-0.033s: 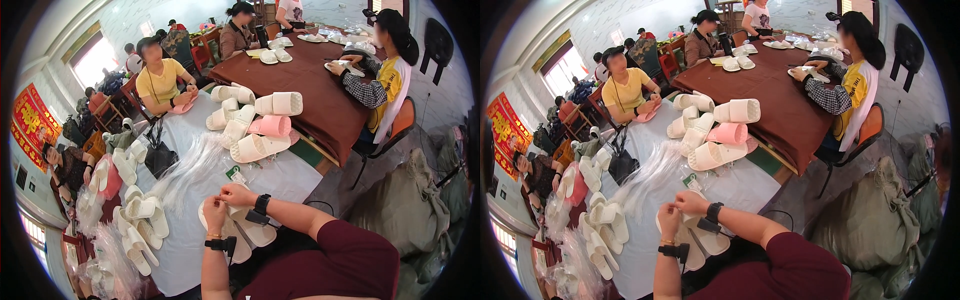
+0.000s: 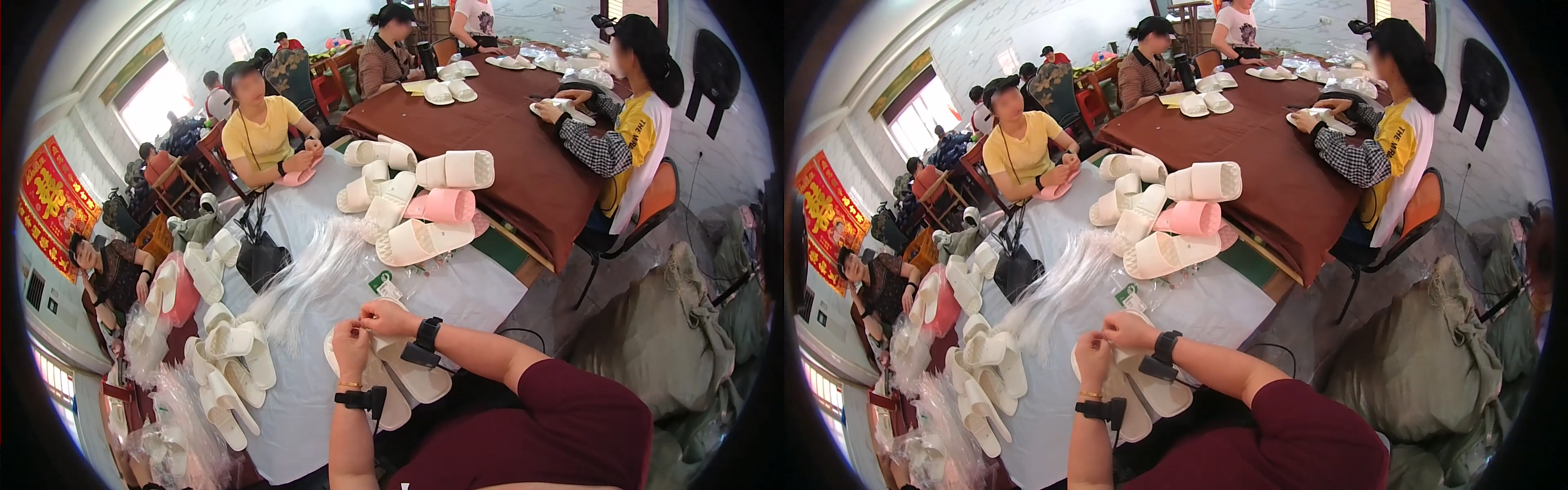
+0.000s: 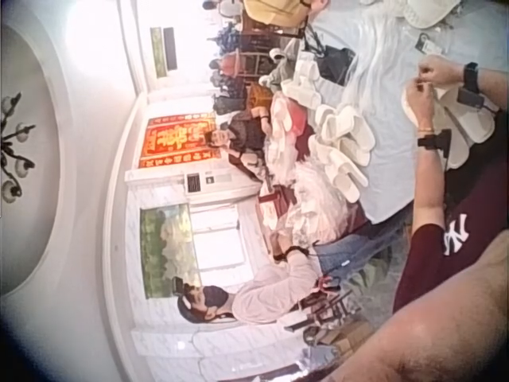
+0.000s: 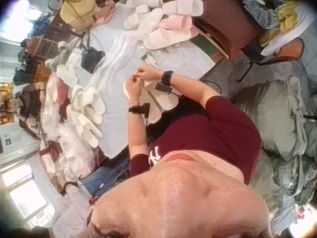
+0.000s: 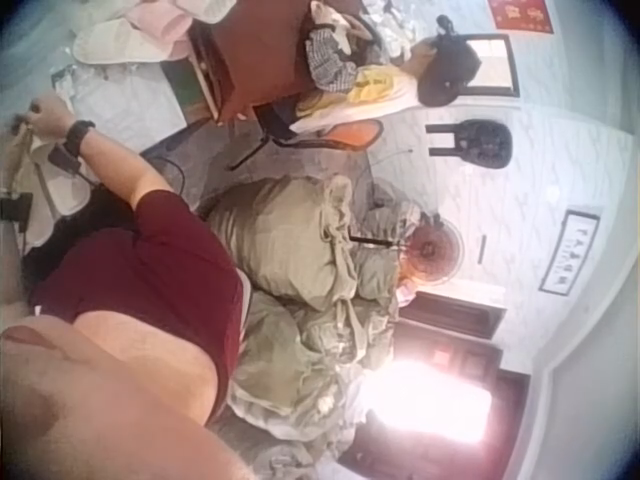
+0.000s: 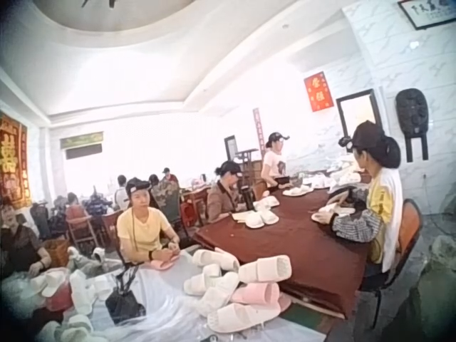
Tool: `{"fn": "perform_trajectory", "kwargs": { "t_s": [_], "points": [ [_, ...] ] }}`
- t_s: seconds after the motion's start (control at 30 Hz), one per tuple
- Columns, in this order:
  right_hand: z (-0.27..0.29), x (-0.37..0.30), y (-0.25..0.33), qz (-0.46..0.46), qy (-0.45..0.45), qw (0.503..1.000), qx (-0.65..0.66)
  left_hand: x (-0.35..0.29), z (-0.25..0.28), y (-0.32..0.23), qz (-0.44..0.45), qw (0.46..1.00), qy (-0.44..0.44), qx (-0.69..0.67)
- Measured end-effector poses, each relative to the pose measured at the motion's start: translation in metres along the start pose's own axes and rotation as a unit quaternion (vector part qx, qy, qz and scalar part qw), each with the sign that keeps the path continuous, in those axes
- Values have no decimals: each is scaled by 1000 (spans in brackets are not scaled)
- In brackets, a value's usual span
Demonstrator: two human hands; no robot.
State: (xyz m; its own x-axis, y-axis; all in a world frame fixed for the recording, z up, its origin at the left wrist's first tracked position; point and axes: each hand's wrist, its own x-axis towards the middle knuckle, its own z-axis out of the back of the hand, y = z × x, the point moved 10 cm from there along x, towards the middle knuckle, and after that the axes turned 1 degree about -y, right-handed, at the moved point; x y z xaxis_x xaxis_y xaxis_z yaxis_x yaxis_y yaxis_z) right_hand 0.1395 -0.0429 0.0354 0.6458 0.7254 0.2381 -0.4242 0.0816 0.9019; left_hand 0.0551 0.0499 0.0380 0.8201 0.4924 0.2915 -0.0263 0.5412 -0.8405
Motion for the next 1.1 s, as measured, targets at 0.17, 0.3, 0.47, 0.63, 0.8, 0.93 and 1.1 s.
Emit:
{"fn": "perform_trajectory", "kwargs": {
  "t_s": [0.17,0.3,0.47,0.63,0.8,0.93,1.1],
  "points": [
    [-2,0,-2,12,0,999,-31,0,-3,-22,-46,996,7,75],
    [-2,0,1,13,-8,999,-45,0,-1,-26,-69,993,7,95],
    [7,-1,1,-21,-23,999,4,-6,25,-62,-188,965,-95,158],
    [57,-17,-25,-20,-179,980,83,-48,42,-91,-185,962,-59,193],
    [82,-44,-69,-93,-240,958,124,-102,31,-65,-113,972,12,207],
    [82,-54,-65,-96,-238,957,133,-112,19,-56,-50,967,-3,249],
    [80,-57,-57,-78,-239,962,104,-95,3,-43,34,940,60,333]
  ]
}}
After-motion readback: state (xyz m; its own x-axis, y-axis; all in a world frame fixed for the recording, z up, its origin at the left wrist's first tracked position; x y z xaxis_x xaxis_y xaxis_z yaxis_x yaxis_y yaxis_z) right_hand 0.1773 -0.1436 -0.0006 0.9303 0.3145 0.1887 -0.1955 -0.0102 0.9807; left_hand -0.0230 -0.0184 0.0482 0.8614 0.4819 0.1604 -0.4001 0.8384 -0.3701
